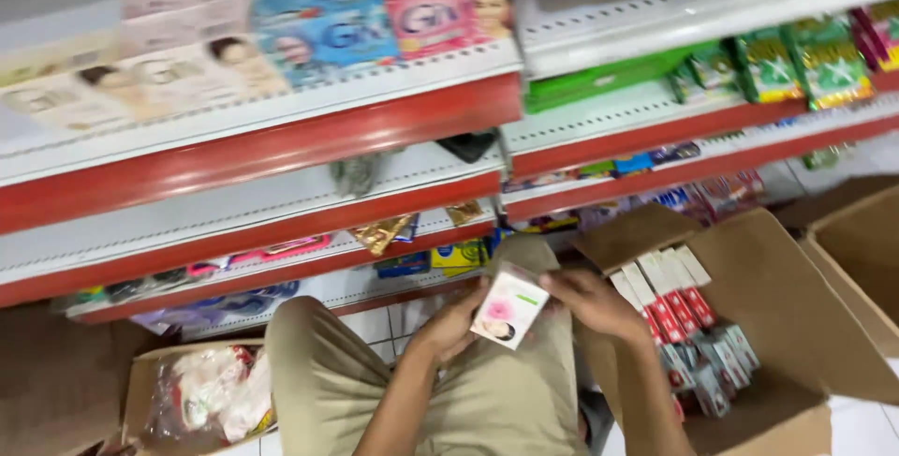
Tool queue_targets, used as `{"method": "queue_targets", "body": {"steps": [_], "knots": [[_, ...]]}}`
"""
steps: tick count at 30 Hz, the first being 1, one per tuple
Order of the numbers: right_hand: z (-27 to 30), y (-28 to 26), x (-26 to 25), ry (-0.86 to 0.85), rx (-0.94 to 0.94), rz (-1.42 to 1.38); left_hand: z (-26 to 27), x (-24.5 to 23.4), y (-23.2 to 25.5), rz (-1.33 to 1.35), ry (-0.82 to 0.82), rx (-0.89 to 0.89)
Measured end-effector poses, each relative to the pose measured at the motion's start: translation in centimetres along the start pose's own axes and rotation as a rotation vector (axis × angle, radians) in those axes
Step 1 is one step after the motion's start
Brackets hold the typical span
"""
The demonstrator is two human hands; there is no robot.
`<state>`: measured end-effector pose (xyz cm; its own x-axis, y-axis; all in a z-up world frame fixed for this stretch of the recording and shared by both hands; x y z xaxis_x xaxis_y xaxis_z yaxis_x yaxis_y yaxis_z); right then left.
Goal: The person sits on the floor and restocks a store shelf with small boxes of soap. They take boxes from a cardboard box, wipe them with a cloth, scan them with a handheld scanner, and place them on the shelf.
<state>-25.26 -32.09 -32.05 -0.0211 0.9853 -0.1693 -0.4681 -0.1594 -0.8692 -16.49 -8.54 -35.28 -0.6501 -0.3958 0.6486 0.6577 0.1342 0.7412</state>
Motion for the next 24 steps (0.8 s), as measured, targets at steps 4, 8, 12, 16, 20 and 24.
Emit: {"method": "queue_targets", "body": {"steps": [4,8,12,16,20,24], "knots": [[-2.1,-19.9,9.1,0.437,-0.312,0.205,7.8,-1.1,7.4,0.229,0.348,0.239],[-9.3,-29.3,15.0,0.568,-0.946,0.501,13.3,-1.4,11.6,0.436,0.324,0.604],[-19.8,-29.6,17.1,0.318,-0.755,0.765,15.1,-4.2,11.6,0.546,0.296,0.796],[-19.4,-28.0,19.0,0.504,-0.832,0.785,15.4,-5.5,11.9,0.69,0.421,0.807],[-11.2,-28.0,23.1,0.088,-0.646,0.402,13.6,-7.8,11.1,0.641,0.427,0.88],[-3.0,-24.4,26.7,0.057,-0.894,0.666,12.5,-8.2,10.6,0.562,0.609,0.871]]}}
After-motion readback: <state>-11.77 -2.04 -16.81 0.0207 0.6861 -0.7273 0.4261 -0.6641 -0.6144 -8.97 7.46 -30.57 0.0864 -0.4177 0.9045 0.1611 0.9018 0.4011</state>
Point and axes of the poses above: each hand's wrist, its own z-axis away from the middle knuckle, its own x-axis out of the palm, y = z × x, the point moved 2 cm from there along -z, towards the middle knuckle, and after that the axes turned 9 degrees about x, right-handed, at the moved point
